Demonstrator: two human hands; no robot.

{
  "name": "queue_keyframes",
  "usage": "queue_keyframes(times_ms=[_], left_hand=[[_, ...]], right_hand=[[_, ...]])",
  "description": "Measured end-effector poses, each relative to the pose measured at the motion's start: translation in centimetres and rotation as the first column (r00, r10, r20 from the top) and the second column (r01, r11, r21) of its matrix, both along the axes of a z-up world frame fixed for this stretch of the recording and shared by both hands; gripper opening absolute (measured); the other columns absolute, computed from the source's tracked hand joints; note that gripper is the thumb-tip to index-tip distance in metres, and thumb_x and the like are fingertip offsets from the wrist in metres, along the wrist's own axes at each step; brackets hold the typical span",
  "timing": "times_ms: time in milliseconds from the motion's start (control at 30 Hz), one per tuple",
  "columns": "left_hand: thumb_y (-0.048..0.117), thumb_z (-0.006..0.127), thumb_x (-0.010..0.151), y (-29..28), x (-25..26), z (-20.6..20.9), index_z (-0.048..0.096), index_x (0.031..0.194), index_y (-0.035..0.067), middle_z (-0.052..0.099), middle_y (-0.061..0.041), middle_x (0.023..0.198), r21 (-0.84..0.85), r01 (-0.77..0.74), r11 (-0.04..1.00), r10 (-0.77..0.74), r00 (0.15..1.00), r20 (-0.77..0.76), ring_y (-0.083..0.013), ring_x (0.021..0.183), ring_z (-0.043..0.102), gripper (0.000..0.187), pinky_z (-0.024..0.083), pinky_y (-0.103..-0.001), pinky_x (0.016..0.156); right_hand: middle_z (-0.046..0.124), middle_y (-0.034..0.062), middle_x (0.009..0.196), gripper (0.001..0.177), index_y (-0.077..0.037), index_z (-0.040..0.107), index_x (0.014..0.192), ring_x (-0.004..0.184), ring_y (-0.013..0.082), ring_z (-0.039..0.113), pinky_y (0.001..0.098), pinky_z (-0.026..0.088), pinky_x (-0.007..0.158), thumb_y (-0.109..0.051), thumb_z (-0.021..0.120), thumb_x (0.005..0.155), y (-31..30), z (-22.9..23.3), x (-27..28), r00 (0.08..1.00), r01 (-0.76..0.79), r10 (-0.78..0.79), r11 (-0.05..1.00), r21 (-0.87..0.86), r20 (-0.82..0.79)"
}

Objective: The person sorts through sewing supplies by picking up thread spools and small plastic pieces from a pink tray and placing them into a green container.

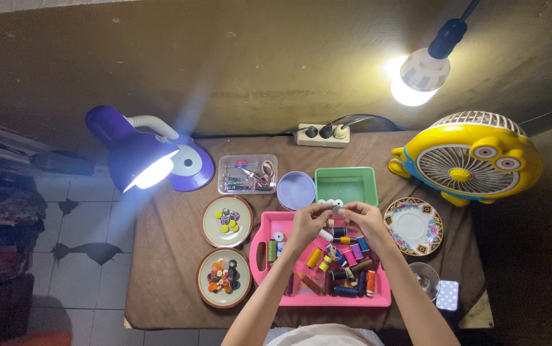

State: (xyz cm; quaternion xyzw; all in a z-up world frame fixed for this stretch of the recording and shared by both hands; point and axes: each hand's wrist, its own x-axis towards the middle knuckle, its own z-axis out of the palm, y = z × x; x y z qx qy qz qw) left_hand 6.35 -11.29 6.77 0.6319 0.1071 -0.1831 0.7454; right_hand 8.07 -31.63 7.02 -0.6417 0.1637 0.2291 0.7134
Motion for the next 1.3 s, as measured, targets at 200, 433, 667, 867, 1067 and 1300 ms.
queue_keyframes(times_ms=[200,433,667,867,1067,1300], left_hand=[[0.008,0.076,0.081,-0.5,4.6,-5.5,0.068,0.113,-0.008,0.066,-0.027,0.096,0.608,-0.205,0.767,-0.051,0.925,0.376,-0.0418,0.087,0.063,0.037,0.051,-0.046,0.078],[0.003,0.068,0.083,-0.6,3.4,-8.0,0.068,0.101,-0.007,0.069,-0.024,0.096,0.576,-0.187,0.796,-0.041,0.933,0.358,-0.0399,0.087,0.066,0.021,0.052,-0.046,0.080],[0.001,0.070,0.082,-0.6,2.5,-6.2,0.067,0.102,-0.005,0.069,-0.022,0.095,0.538,-0.204,0.818,0.013,0.941,0.337,-0.0378,0.084,0.066,0.021,0.053,-0.045,0.076],[0.000,0.070,0.081,-0.6,2.7,-6.9,0.066,0.101,-0.005,0.069,-0.022,0.094,0.525,-0.211,0.825,0.025,0.941,0.339,-0.0368,0.083,0.066,0.021,0.053,-0.044,0.075],[0.001,0.073,0.080,-0.1,2.8,-7.8,0.066,0.095,-0.005,0.070,-0.021,0.087,0.510,-0.178,0.841,0.013,0.951,0.310,-0.0354,0.077,0.069,0.018,0.054,-0.041,0.070],[0.008,0.077,0.085,1.8,4.5,-11.0,0.068,0.087,-0.003,0.073,-0.014,0.073,0.362,0.061,0.930,-0.096,0.992,0.079,-0.0189,0.063,0.073,0.014,0.057,-0.032,0.057]], right_hand=[[0.075,0.0078,0.085,0.027,0.006,0.075,0.102,0.069,0.0114,0.065,0.0262,0.055,0.063,-0.012,0.083,0.083,-1.3,-1.4,6.1,0.991,0.017,0.019,0.961,-0.275,0.129],[0.078,0.0184,0.088,0.029,-0.003,0.079,0.100,0.078,0.0254,0.077,0.0352,0.059,0.075,-0.021,0.083,0.078,-1.3,-5.7,8.4,0.903,-0.176,0.409,0.632,-0.755,0.132],[0.077,0.0180,0.092,0.027,-0.007,0.082,0.095,0.088,0.0337,0.075,0.0399,0.059,0.084,-0.016,0.085,0.070,-0.6,-8.1,8.4,0.836,-0.322,0.548,0.490,-0.810,0.000],[0.078,0.0173,0.089,0.026,-0.009,0.081,0.097,0.082,0.0290,0.078,0.0367,0.061,0.080,-0.013,0.082,0.072,-0.5,-9.2,7.6,0.815,-0.361,0.578,0.554,-0.750,0.035],[0.079,0.0160,0.088,0.027,-0.007,0.081,0.099,0.081,0.0269,0.079,0.0365,0.061,0.079,-0.010,0.079,0.072,-0.6,-9.7,7.2,0.813,-0.356,0.580,0.563,-0.746,0.049],[0.066,0.0130,0.085,0.021,-0.004,0.073,0.098,0.073,0.0297,0.065,0.0402,0.053,0.065,-0.008,0.079,0.078,2.0,-3.7,4.7,0.714,0.297,0.369,0.610,-0.734,0.595]])
